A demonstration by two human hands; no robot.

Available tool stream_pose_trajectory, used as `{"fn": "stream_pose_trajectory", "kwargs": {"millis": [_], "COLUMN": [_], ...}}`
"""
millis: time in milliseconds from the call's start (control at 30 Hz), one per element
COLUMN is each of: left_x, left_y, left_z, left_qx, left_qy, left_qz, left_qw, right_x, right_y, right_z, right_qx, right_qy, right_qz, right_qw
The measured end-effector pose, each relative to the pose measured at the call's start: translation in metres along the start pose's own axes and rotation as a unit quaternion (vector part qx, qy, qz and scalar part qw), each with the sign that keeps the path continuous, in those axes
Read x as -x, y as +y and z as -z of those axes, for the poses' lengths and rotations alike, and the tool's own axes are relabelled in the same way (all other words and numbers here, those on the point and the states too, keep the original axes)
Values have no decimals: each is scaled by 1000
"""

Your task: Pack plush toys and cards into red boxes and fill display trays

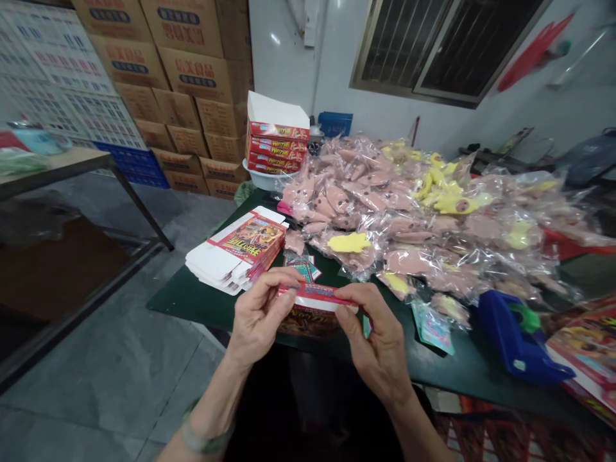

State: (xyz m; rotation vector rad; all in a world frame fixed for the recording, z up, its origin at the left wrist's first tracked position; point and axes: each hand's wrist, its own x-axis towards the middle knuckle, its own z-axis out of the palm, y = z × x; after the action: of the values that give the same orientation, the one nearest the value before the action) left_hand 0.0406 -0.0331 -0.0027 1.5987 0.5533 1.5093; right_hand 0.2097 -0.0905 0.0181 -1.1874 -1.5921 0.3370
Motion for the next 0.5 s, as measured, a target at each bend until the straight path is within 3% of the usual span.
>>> {"fn": "stream_pose_trajectory", "kwargs": {"millis": [267,500], "left_x": [-11,1], "left_y": [0,-14], "left_z": [16,7], "left_qx": [39,66], "left_qy": [-100,-44], "left_qz": [56,-9], "left_qw": [993,997], "right_x": [11,22], "right_y": [-1,28], "right_z": [-14,-50], "right_qx": [9,28], "right_qy": [64,181], "right_qz": [27,151], "right_qw": [998,971]}}
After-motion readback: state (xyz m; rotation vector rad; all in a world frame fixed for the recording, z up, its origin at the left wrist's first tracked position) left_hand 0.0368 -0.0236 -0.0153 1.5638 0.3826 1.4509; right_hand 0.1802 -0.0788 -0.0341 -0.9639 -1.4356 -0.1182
